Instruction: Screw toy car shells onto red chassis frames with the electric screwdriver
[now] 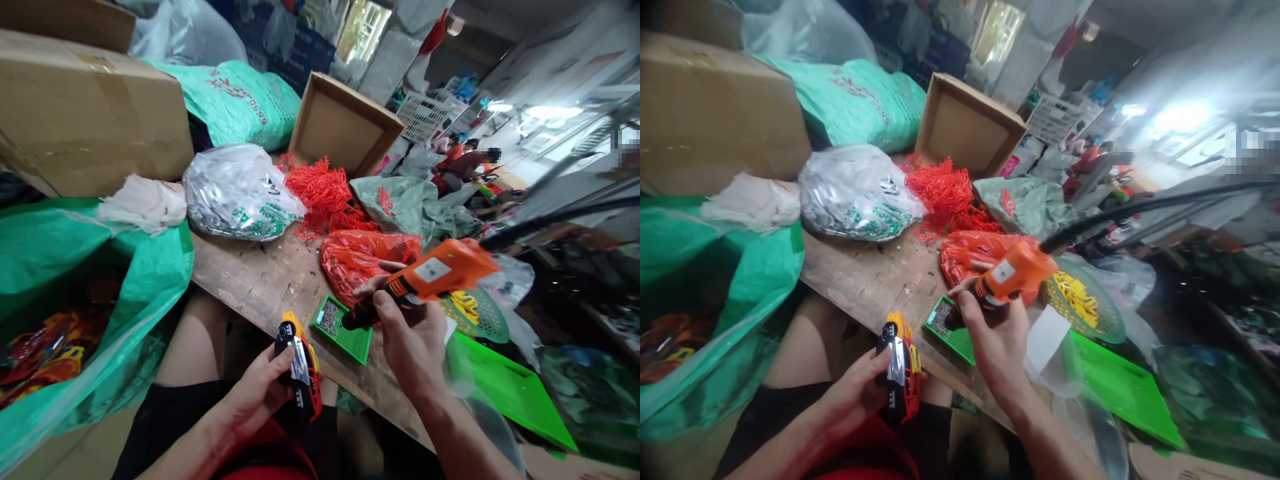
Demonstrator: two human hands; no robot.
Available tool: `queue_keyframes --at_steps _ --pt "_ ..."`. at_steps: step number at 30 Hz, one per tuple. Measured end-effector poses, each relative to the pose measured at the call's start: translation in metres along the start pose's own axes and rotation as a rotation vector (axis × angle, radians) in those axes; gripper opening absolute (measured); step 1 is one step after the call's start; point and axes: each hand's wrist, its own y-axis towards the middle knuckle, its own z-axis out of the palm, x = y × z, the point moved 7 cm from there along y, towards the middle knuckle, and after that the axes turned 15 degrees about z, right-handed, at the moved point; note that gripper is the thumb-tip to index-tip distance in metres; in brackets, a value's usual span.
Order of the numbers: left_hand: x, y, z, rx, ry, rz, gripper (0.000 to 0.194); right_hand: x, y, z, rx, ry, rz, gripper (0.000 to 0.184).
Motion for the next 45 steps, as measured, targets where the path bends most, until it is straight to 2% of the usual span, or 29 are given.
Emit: queue_keyframes --at_steps 2,5,9,13,19,24,27,36,45 --pt "0.001 0.001 -0.005 0.008 -0.08 -0.029 0.049 -0.003 0.006 -0.003 -0.038 -0.094 -0.032 0.025" --pt "0.002 0.002 -0.007 0.104 -0.223 -0.1 0.052 -0.011 0.013 -0.009 -0.079 -0.128 -0.041 0.027" --pt "-0.003 0.003 -0.003 0.26 -0.41 -0.131 0.048 -0.024 0.02 -0.014 -0.092 -0.1 -0.003 0.043" --pt "-0.006 0.002 0.001 0.34 -0.488 -0.128 0.046 -0.029 0.019 -0.018 -0.144 -0.12 -0.019 0.054" --pt "-0.008 0.004 -0.003 0.337 -0.518 -0.126 0.049 -0.027 0.013 -0.019 -0.238 -0.195 -0.138 0.067" --pt "-0.009 0.001 -0.002 0.389 -0.545 -0.171 0.052 -0.025 0.01 -0.012 -0.222 -0.228 -0.254 0.064" --pt "-0.01 0.004 -0.001 0.403 -0.549 -0.145 0.048 -0.024 0.009 -0.01 -0.237 -0.225 -0.283 0.065" --pt "-0.012 0.011 -0.004 0.338 -0.514 -0.074 0.058 -0.028 0.017 -0.007 -0.224 -0.2 -0.262 0.068" --pt "-0.012 0.016 -0.006 0.296 -0.491 -0.073 0.05 -0.03 0.027 -0.005 -0.2 -0.197 -0.27 0.068"
